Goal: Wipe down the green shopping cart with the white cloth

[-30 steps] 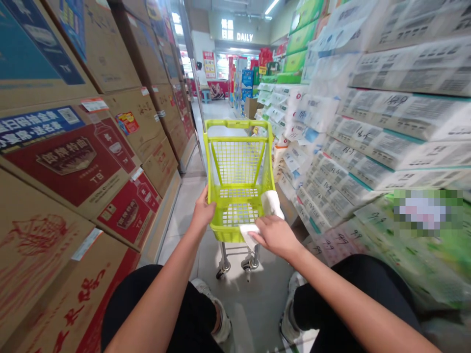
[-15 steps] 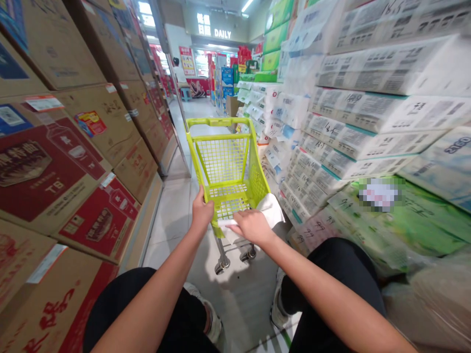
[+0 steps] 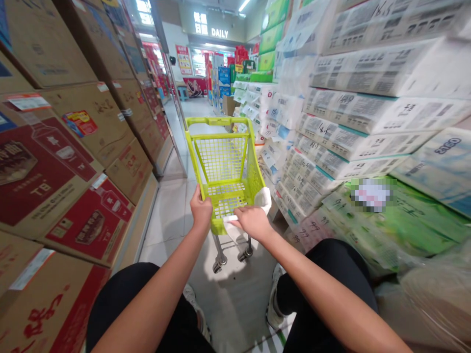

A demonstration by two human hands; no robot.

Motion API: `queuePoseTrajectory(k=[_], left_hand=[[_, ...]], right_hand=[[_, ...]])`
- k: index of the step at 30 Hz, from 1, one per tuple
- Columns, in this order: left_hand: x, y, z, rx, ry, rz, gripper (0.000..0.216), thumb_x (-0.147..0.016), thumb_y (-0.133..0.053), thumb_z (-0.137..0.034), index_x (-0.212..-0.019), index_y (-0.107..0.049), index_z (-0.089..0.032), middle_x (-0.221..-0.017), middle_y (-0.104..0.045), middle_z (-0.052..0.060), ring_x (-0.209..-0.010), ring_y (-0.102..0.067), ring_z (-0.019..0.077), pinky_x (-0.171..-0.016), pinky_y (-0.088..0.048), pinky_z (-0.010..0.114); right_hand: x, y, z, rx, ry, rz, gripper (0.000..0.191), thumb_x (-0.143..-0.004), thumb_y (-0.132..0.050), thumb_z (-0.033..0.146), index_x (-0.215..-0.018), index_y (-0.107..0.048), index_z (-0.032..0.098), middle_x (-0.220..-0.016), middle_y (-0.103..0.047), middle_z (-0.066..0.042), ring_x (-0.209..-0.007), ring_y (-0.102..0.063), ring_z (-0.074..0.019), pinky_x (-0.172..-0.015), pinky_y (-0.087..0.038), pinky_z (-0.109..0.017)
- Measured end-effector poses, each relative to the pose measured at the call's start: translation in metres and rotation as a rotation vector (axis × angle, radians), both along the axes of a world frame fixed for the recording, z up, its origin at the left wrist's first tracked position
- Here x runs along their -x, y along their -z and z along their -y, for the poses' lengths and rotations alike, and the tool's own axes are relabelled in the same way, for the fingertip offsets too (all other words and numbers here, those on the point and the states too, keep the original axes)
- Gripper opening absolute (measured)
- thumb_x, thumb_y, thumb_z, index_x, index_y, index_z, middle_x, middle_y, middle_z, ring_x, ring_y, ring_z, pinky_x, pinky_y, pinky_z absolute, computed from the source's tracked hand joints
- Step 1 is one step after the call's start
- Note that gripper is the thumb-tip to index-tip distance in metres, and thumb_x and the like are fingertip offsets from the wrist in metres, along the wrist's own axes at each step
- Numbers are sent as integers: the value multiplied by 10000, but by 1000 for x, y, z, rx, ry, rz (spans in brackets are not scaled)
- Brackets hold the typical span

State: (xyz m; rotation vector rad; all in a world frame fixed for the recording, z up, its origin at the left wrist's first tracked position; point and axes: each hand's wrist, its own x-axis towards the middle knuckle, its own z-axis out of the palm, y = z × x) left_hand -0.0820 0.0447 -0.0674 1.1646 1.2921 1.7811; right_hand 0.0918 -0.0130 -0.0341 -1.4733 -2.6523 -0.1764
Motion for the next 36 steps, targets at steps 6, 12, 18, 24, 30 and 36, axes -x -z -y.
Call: queuePoseTrajectory(k=[6,12,18,24,30,36], left_hand=[[-6,5,-14,-29,-6,83,679,-748,-580,-75,-1425,-597,-122,-1361,-699,122,-1175,-703,229,-1038,-573,344],[27,7,-30,6,60,69,756,-704,-609,-27,-1454,-581,-115,-1414,-671,132,-1239,-683,266,-1100,-540,404],[43,7,-32,2,143,95,729,-690,-631,-42,-1413,-603,-134,-1388,-684,134,-1278,-661,288,-1120,-525,441],[8,7,-13,4,17,193,630,-701,-555,4,-1305,-626,-158,-1376,-685,117,-1267,-663,242,-1121,-531,396],[-21,4,4,54,-29,265,628,-703,-525,32,-1287,-571,-194,-1404,-649,112,-1286,-642,215,-1130,-511,392],[-57,-3,22,46,-89,280,620,-761,-512,-7,-1343,-471,-217,-1441,-585,127,-1301,-614,203,-1139,-485,386]], right_hand=[[31,-2,-7,32,-63,-39,450,-1054,-410,579,-1132,-640,201,-1072,-762,-110,-970,-715,-234,-798,-454,-295],[9,5,-18,-22,-96,-31,507,-1070,-339,597,-1072,-629,182,-1000,-746,-97,-922,-692,-236,-769,-398,-308],[-25,7,-14,-72,-76,-18,485,-1087,-335,551,-997,-628,175,-967,-734,-102,-920,-665,-231,-794,-356,-327],[2,0,5,-21,-106,38,294,-1069,-442,440,-1046,-617,205,-993,-751,-73,-881,-684,-224,-713,-368,-325],[15,-5,14,2,-122,32,279,-1060,-454,430,-1067,-620,206,-1021,-760,-80,-919,-696,-224,-726,-384,-315],[-21,-4,3,7,-145,32,345,-1006,-479,498,-992,-661,205,-944,-755,-71,-827,-662,-218,-736,-355,-329]])
